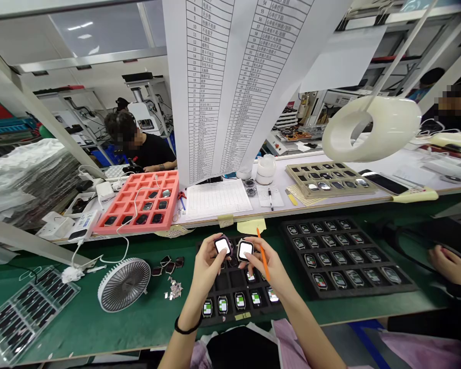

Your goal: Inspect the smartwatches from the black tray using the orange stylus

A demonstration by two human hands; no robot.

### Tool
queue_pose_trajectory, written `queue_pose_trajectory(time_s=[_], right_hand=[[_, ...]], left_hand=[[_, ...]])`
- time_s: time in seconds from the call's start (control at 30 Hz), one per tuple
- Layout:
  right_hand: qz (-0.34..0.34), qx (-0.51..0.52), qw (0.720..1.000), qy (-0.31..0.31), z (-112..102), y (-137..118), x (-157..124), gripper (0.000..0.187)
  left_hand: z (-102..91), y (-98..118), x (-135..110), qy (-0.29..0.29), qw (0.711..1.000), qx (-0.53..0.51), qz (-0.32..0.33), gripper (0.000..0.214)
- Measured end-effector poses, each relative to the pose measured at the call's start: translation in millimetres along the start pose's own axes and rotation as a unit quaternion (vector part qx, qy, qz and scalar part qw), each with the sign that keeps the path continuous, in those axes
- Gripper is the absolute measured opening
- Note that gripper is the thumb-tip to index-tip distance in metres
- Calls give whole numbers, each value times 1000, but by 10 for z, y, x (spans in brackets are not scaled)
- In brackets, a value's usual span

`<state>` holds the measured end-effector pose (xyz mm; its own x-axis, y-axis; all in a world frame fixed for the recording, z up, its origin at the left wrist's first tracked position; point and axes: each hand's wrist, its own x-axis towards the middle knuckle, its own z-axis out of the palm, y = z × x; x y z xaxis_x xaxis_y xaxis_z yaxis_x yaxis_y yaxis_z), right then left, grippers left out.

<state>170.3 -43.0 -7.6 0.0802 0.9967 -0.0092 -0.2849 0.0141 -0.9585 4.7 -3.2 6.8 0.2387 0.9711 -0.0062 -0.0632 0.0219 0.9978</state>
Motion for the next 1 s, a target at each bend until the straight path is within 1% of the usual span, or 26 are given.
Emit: queue_pose_trajectory(time_s=[0.13,0.3,0.5,0.67,0.87,1.0], right_hand=[[1,-15,999,31,10,-23,-15,28],[5,-24,998,57,31,-68,-49,27],[-2,-19,999,39,17,-77,-46,28],[-1,-21,999,29,-17,-66,-30,33],[-10,-18,999,30,-47,-43,-37,26],[-10,-14,999,29,-55,-27,-30,26]], left_hand=[[12,28,-3,17,1000,3,-6,38],[31,51,-17,15,1000,12,-14,38],[27,43,-4,-8,1000,19,-11,41],[40,5,11,-30,1000,-1,-3,52],[44,2,10,-29,999,18,-4,43],[46,-21,15,-34,999,13,0,45]])
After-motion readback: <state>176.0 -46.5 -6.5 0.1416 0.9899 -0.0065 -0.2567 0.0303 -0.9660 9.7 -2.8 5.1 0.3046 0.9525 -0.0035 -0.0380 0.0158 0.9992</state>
